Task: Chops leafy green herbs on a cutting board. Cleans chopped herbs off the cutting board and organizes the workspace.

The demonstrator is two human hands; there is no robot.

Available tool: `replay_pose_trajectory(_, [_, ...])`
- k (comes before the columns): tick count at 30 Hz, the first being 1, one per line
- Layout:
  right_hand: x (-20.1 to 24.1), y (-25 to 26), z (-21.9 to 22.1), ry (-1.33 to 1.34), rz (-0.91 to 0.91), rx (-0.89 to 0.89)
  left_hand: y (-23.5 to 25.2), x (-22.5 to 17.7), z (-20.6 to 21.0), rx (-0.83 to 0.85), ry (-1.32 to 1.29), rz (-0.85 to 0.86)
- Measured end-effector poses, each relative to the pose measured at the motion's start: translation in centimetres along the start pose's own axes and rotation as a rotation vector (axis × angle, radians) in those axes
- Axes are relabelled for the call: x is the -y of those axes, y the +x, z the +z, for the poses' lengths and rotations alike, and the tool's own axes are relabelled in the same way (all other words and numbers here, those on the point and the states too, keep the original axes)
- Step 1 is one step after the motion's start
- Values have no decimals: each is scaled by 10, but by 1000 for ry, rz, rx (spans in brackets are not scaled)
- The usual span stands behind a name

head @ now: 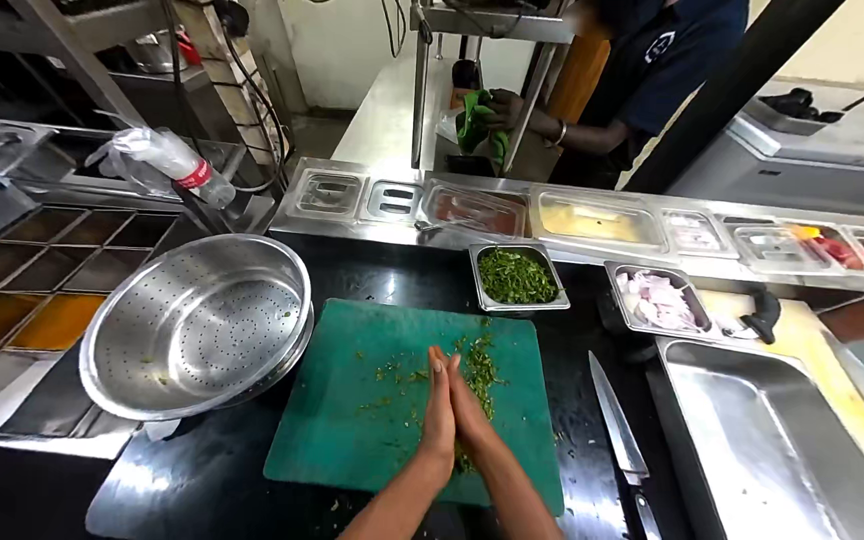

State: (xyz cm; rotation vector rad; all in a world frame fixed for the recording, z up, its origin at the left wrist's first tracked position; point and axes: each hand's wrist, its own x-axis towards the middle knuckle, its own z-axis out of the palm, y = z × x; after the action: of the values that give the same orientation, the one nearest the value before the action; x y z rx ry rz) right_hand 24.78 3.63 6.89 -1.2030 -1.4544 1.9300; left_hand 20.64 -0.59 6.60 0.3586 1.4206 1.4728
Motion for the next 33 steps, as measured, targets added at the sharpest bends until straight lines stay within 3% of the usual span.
replay_pose_trajectory(2, [-9,22,-17,-129,-30,-24,-4,-8,-28,247,69,14])
replay_pose_trajectory(3, [0,23,-27,-221,-73,-28,-4,-24,-37,288,141,60])
replay_pose_trajectory(6, [49,-12,-44,-475,-275,-46,2,-68,-63,210,329,272])
replay_pose_trajectory(8, [68,-48,-39,-611,-533,-209,4,-76,-72,127,318,450])
replay_pose_trajectory(11, [59,-58,-15,-659,-866,-565,7,-63,-76,186,304,654])
replay_pose_trajectory(12, [45,-50,-7,-697,-849,-660,12,-55,-79,240,442,630])
replay_pose_trajectory(13, [28,-41,0,-785,-692,-684,17,-52,-83,333,688,515])
replay_pose_trajectory(15, [0,-35,2,-872,-80,-379,28,-49,-87,639,1123,166])
replay_pose_trajectory(16, [-9,-35,-1,-853,62,-293,31,-50,-89,705,1203,116])
replay_pose_trajectory(21, [-46,-48,-41,-621,-107,-407,69,-69,-88,776,886,36])
replay_pose_trajectory(27, [-54,18,-99,-596,-311,-289,178,-64,10,392,593,19])
replay_pose_trajectory(33, [-57,23,-148,-452,-470,-277,219,-55,62,279,438,-83])
